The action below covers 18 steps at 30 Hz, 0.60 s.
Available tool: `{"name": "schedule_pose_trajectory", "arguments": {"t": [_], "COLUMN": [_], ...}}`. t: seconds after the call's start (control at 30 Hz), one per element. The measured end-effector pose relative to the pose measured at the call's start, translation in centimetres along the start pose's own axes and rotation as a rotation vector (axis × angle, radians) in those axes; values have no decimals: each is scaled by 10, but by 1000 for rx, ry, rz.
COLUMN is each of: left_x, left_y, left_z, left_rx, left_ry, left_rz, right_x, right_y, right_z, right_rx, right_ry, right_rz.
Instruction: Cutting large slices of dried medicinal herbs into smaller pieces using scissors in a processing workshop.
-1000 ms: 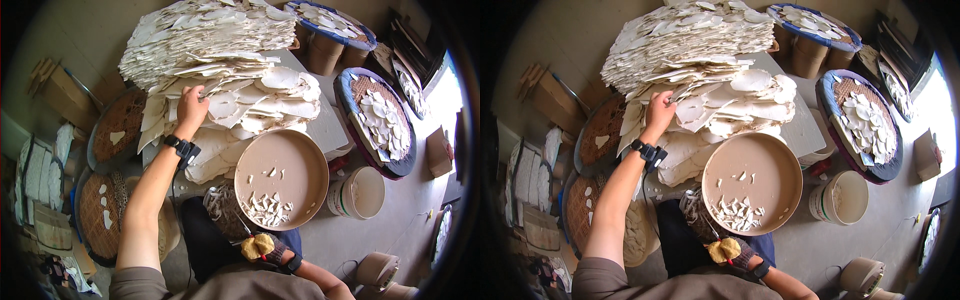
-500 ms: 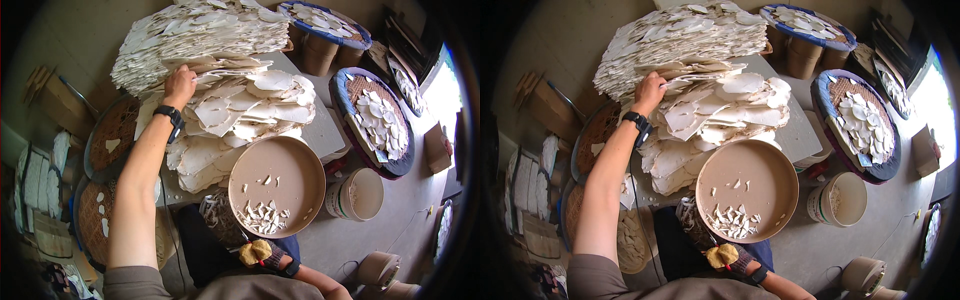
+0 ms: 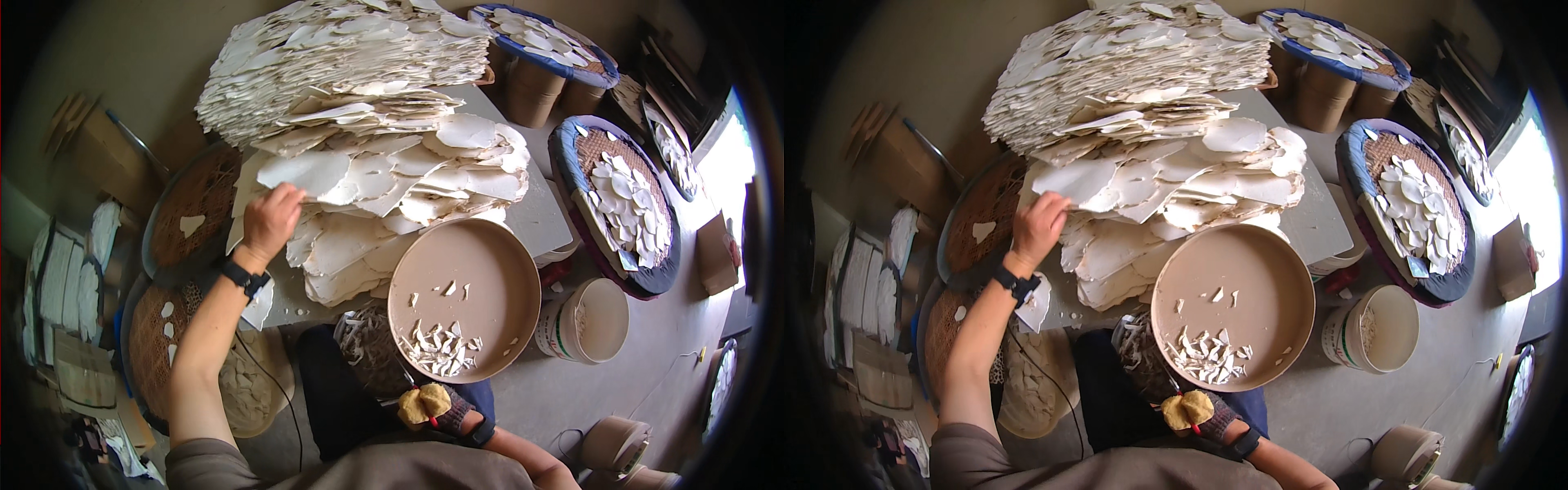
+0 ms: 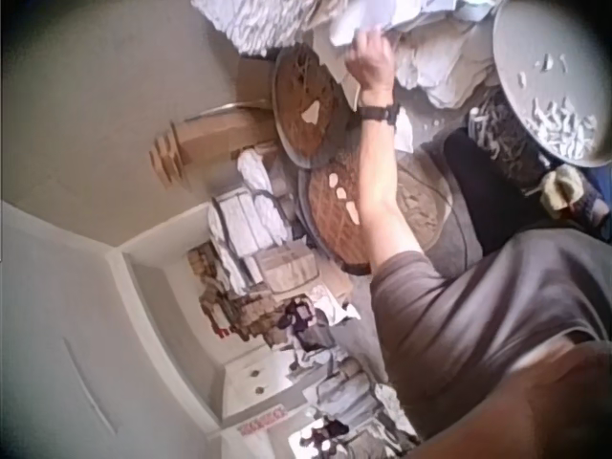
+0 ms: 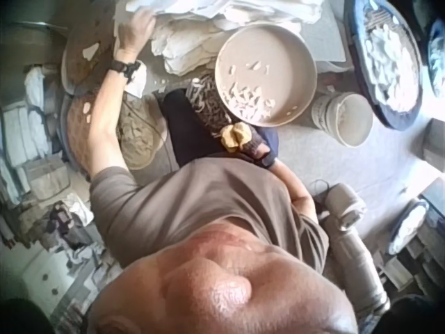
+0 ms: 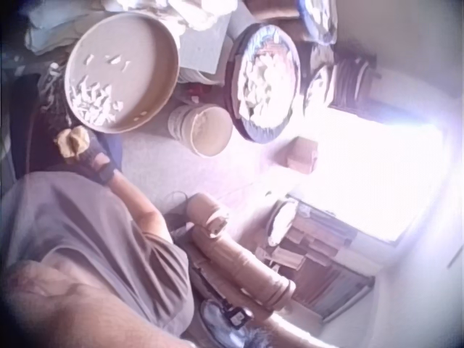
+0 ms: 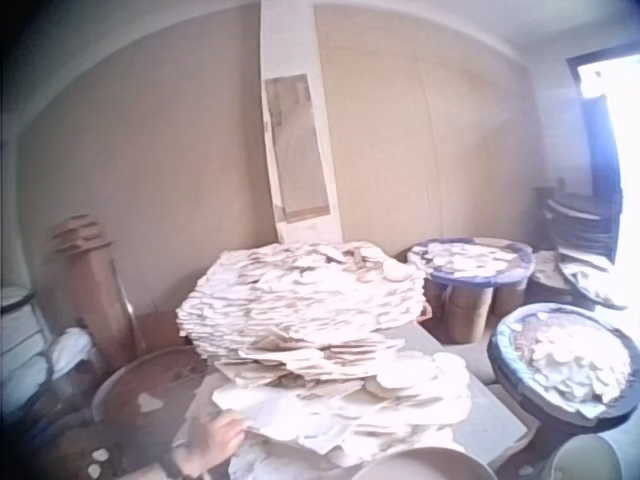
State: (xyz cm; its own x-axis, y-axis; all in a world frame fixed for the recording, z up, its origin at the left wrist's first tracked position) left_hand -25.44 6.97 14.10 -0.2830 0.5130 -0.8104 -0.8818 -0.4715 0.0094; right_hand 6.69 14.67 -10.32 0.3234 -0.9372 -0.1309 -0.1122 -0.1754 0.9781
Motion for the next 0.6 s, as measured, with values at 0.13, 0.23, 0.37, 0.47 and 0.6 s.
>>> {"name": "schedule_pose_trajectory", "arguments": {"t": [0.13, 0.23, 0.37, 0.47, 0.6], "left_x": [-4, 9, 29, 25, 8], "left_y": [-11, -13, -20, -13, -14], "left_z": [-44, -80, -120, -132, -119], "left_rx": [-81, -105, -111, -256, -322], "left_ry": [-42, -40, 61, 28, -76], "left_rz": [-46, -69, -124, -182, -279], "right_x": [10, 7, 14, 13, 13], "right_y": [-18, -8, -32, -28, -22], "right_z": [-2, 0, -6, -7, -6], "right_rx": [111, 63, 153, 221, 210], "right_ry": [17, 1, -50, 3, 18], "right_rz": [201, 215, 394, 314, 224]}}
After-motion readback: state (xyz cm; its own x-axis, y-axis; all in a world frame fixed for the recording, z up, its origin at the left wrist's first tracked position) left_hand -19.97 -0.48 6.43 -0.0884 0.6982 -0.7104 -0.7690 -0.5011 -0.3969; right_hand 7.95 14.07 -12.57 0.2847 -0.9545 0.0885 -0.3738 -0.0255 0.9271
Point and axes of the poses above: each hand's wrist, its own z-axis towards the middle knuckle, its own x-axis out of the palm, y = z × x, the point moved 9 cm from there along z, towards the middle knuckle, and after that the axes turned 6 degrees about -z, right-handed, at the moved point
